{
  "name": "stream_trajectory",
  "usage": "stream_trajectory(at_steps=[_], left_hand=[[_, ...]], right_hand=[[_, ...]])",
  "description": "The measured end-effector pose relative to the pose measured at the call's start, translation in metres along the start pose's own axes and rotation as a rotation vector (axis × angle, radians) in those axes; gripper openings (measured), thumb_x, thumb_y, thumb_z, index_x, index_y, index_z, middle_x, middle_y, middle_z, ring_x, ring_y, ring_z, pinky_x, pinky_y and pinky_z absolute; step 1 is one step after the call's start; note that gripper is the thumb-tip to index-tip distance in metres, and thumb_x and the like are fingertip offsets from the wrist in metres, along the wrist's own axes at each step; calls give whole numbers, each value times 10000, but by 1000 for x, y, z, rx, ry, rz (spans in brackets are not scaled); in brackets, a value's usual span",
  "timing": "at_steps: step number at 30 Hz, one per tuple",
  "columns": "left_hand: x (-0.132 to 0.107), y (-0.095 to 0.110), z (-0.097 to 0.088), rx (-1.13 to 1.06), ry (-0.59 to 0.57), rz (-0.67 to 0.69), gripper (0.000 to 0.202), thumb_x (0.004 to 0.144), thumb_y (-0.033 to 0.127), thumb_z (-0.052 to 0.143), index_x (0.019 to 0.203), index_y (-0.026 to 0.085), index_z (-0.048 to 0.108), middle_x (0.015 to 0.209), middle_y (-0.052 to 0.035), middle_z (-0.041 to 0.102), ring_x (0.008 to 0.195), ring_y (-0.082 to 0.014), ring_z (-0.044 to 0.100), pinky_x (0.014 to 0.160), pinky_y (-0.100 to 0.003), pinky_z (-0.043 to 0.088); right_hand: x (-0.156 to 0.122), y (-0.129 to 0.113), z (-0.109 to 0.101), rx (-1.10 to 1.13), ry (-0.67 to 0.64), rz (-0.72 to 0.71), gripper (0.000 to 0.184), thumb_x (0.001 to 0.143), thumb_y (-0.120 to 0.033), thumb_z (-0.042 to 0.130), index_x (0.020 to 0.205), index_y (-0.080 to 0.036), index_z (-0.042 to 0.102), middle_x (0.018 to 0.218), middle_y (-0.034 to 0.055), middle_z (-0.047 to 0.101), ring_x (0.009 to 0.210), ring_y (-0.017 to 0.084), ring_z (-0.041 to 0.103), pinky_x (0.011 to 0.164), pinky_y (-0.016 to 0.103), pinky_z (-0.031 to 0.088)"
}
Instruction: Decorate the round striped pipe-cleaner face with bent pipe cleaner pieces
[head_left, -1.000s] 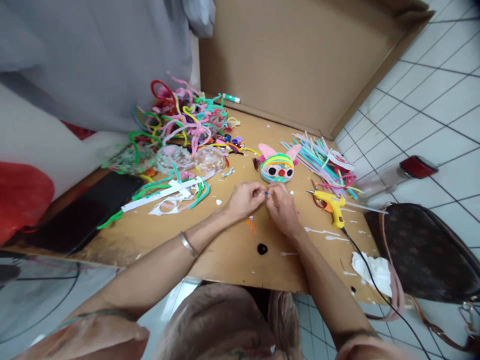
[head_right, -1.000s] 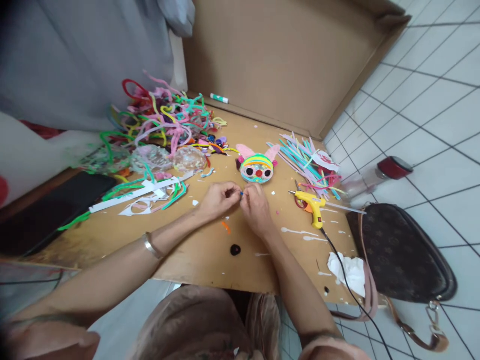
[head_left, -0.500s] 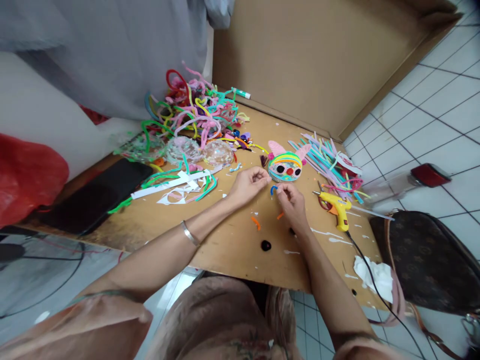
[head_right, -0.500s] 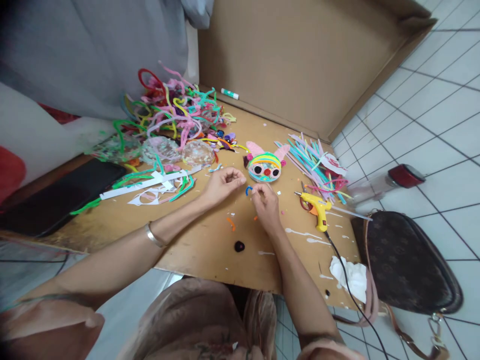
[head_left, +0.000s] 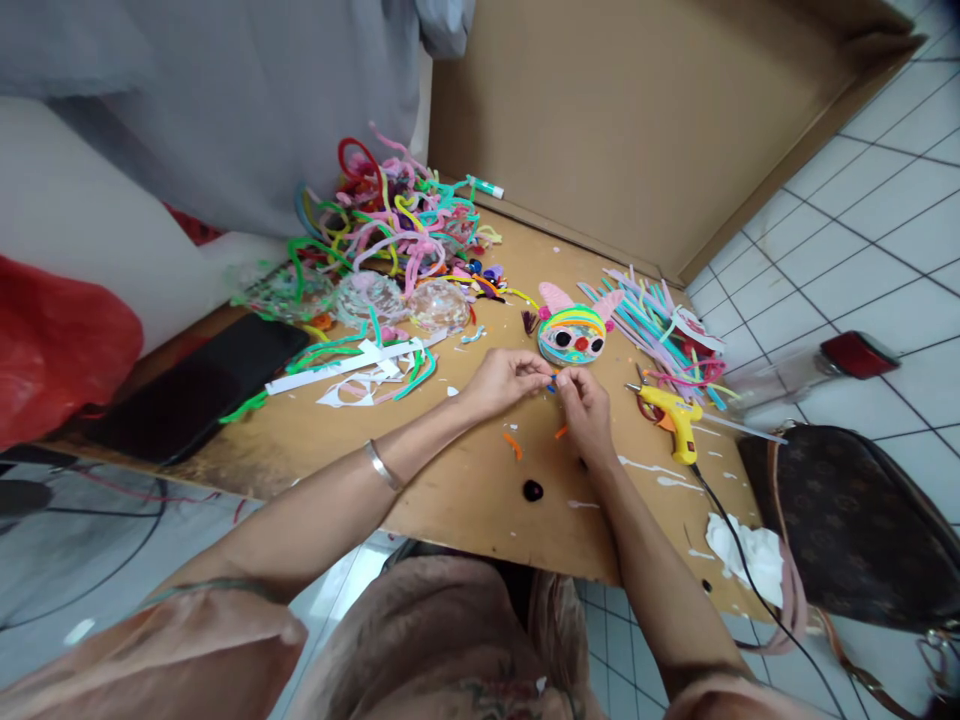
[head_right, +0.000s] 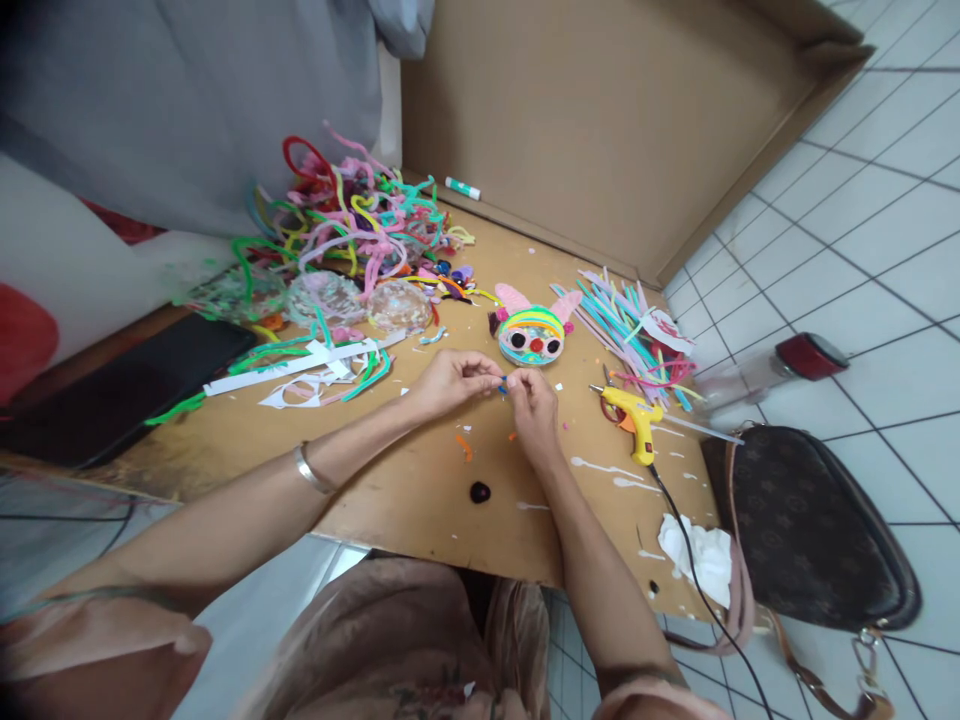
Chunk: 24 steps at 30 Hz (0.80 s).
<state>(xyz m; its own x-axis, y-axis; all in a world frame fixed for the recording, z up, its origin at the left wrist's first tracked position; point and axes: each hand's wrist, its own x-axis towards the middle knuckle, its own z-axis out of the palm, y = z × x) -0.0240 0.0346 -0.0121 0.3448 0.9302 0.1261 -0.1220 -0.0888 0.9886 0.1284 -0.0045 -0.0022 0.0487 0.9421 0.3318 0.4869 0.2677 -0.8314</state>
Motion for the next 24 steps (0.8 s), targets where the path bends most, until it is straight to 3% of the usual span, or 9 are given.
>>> stream_trajectory(at_steps=[5, 9, 13, 19, 24], left_hand=[[6, -4, -4, -203, 62, -42, 126, 722, 187, 745, 775, 115, 656, 588, 10, 636, 524, -71, 562, 583, -211, 469], [21, -4, -11, -317, 192, -64, 106, 729, 134, 738, 760, 109, 640, 587, 12, 635, 523, -62, 569, 576, -200, 465], [42, 3, -13, -358, 211, -53, 103, 725, 91, 731, 752, 109, 633, 574, 26, 622, 508, -50, 549, 567, -189, 453], [56, 4, -5, -438, 327, -13, 121, 698, 114, 740, 725, 113, 622, 565, 41, 603, 510, -43, 534, 557, -175, 435], [48, -2, -8, -398, 286, 57, 165, 675, 192, 764, 748, 108, 642, 572, 30, 620, 503, -52, 527, 565, -198, 443]], right_hand=[[0, 4, -2, 4, 144, -27, 291, 887, -460, 524, 760, -201, 555, 696, -19, 540, 675, 144, 487, 670, 282, 417], [8, 4, -10, -24, 276, -117, 251, 881, -438, 549, 861, -190, 588, 807, 14, 611, 762, 163, 558, 742, 307, 454], [28, -5, -20, -109, 342, -233, 234, 890, -405, 545, 941, -186, 607, 896, 45, 651, 828, 178, 591, 795, 331, 464], [55, -21, -26, -219, 347, -392, 183, 886, -329, 535, 983, -192, 606, 936, 56, 636, 880, 203, 597, 816, 357, 462], [54, -23, -17, -550, 157, -565, 247, 893, -317, 576, 1112, -221, 635, 1029, 89, 661, 1010, 256, 572, 908, 409, 399]])
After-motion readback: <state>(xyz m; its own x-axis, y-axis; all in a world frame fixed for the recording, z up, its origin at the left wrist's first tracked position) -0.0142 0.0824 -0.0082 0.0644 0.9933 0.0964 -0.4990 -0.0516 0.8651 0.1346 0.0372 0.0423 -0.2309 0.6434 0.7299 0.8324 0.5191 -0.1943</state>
